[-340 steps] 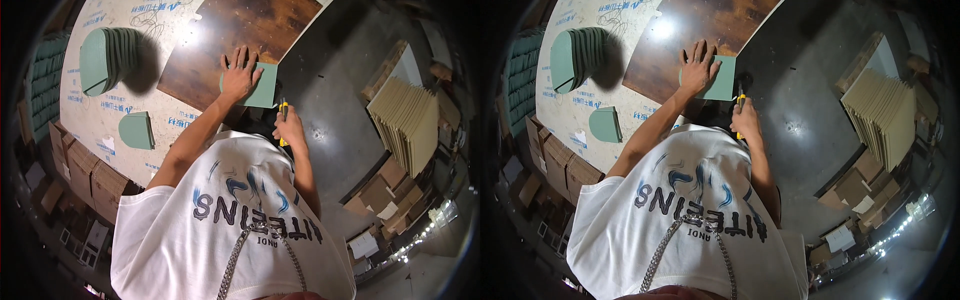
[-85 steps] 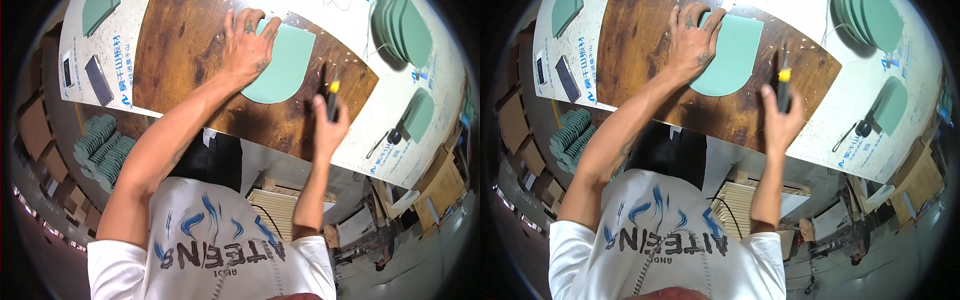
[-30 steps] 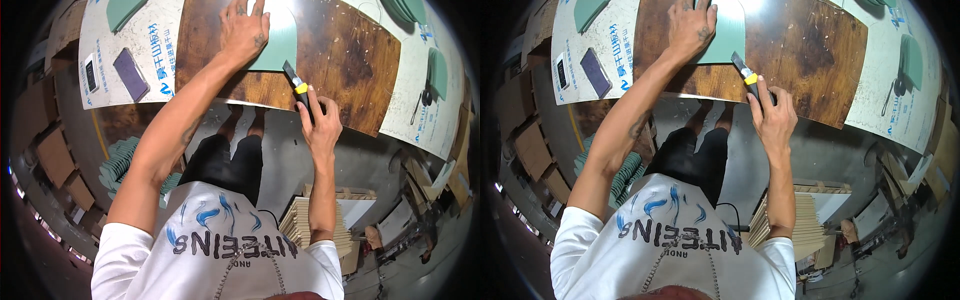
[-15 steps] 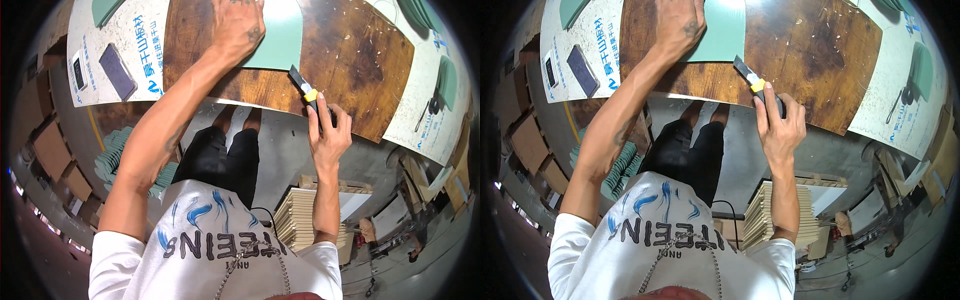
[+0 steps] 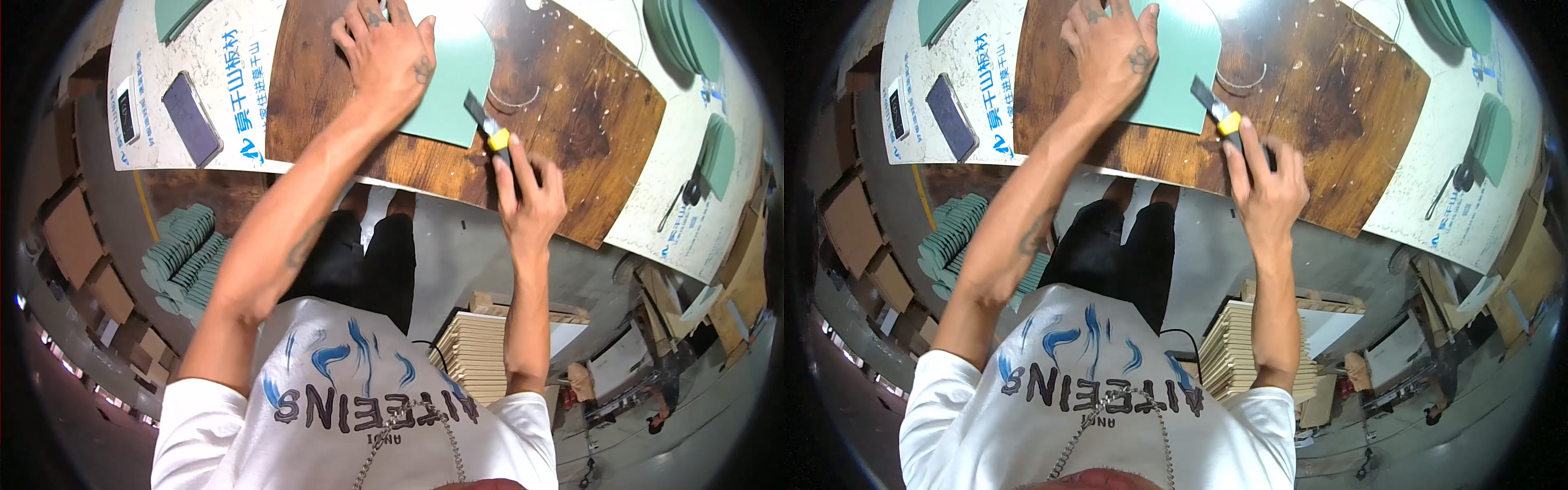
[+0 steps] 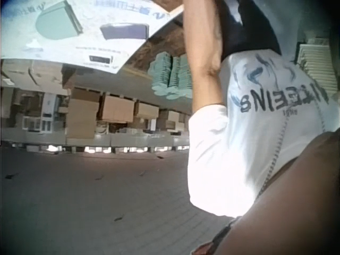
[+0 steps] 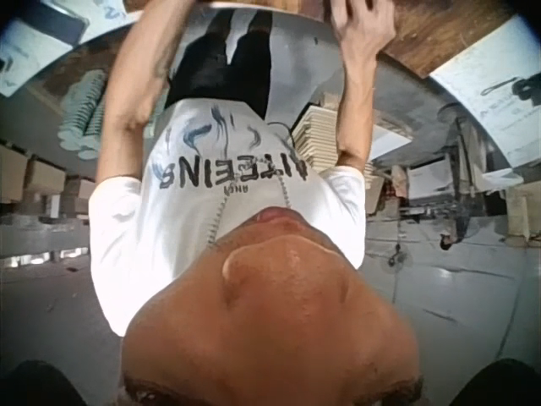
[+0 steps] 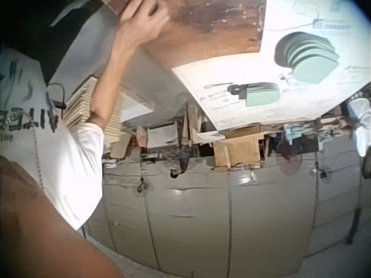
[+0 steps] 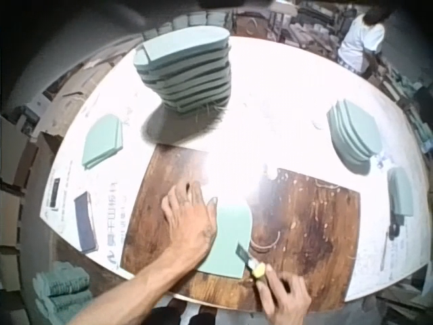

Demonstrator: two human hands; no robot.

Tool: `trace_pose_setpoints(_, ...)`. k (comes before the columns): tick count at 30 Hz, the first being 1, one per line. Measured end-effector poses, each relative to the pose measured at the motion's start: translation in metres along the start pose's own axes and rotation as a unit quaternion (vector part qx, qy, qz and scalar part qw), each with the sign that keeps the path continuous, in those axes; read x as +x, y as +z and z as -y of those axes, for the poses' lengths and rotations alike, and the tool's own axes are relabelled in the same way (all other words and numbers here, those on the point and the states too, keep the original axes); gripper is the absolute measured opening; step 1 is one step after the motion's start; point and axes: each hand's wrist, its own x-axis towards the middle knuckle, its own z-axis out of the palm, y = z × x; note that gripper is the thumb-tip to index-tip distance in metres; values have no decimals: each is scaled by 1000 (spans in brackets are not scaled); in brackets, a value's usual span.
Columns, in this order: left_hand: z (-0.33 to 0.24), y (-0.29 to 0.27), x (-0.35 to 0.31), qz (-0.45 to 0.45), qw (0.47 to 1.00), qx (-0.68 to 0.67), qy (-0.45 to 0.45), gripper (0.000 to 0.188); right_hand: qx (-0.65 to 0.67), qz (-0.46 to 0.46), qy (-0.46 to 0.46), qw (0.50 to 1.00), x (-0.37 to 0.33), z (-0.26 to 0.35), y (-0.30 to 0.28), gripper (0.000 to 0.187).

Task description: Using a utility knife to trim excess material from the edges of green semi-circular foam cushions at a workbench.

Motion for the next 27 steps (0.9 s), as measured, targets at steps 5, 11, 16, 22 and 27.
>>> trace_pose_setpoints(5, -7, -6, -3, 85, 993, -43, -74, 44, -24, 6, 1, 1000, 18, -6, -2, 38)
trace_pose_setpoints(11, -6, -8, -2, 126, 989, -51, -64, 42, -1, 8, -21, 1000, 31, -13, 1, 37)
trace_pose_setpoints(16, -13, -18, 7, 176, 979, -61, -89, 43, -31, 1, -33, 999, 85, -21, 13, 35)
trace_pose_setpoints(22, 12, -5, 21, 177, 975, -124, 44, 45, 23, 30, -30, 999, 57, -28, -4, 38)
trace_pose_setpoints(27, -3, 3, 5, 164, 981, -47, 90, 49, -9, 51, 32, 998, 6, -7, -15, 37)
